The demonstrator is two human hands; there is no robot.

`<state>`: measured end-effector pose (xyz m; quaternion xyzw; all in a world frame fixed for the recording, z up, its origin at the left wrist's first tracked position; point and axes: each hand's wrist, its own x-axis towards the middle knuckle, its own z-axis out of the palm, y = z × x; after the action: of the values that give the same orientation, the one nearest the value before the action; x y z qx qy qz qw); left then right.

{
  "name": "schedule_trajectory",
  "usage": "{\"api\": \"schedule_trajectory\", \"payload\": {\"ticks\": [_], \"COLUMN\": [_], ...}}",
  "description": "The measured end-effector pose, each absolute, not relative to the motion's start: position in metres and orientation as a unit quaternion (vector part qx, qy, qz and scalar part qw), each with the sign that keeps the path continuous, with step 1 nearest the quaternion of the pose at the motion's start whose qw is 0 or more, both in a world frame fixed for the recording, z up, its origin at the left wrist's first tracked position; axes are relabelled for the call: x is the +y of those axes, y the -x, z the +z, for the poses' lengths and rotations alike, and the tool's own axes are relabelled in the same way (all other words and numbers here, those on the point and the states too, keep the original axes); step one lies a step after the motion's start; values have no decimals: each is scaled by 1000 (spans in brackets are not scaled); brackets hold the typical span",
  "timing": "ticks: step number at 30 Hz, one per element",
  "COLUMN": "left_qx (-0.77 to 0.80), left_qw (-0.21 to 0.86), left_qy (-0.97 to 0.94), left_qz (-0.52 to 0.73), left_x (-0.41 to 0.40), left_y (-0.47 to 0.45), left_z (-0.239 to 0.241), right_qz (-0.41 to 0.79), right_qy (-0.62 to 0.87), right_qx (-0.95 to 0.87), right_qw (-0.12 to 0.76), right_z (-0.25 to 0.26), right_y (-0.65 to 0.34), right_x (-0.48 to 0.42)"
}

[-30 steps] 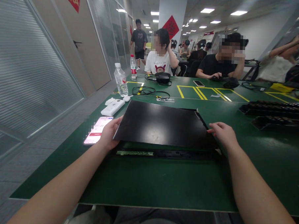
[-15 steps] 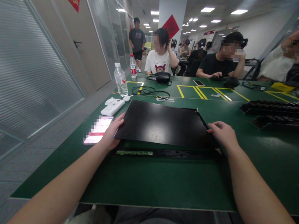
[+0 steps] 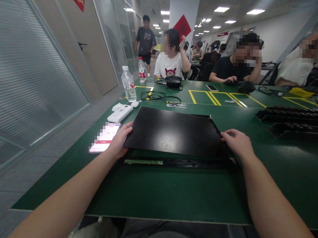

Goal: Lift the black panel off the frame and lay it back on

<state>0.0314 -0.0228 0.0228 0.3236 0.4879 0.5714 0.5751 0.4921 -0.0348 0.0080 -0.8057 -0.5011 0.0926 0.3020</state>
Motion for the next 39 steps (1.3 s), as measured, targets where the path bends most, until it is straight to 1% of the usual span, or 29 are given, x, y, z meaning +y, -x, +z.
{"api": "schedule_trajectory", "payload": {"ticks": [4, 13, 19, 27, 33, 39], "left_qx": [492, 525, 549, 553, 543, 549], "left_qw": [567, 542, 515, 529, 528, 520], "left_qy": [-345, -379, -408, -396, -410, -413], "left_qz": [564, 535, 517, 508, 509, 507], "left_x": [-22, -19, -17, -21, -20, -21], "left_y": [-31, -28, -25, -28, -28, -29], "left_z": [22, 17, 15, 19, 18, 18], "right_qz": [88, 77, 80, 79, 47, 27], "right_qy": [808, 824, 823, 823, 824, 822], "right_qx": [-508, -519, -523, -530, -546, -555], "right_qw": [285, 213, 206, 189, 146, 129], "right_z": [8, 13, 14, 18, 21, 22], "right_y": [-493, -491, -491, -485, -478, -474], "right_x": [-34, -35, -35, -37, -40, -41]}}
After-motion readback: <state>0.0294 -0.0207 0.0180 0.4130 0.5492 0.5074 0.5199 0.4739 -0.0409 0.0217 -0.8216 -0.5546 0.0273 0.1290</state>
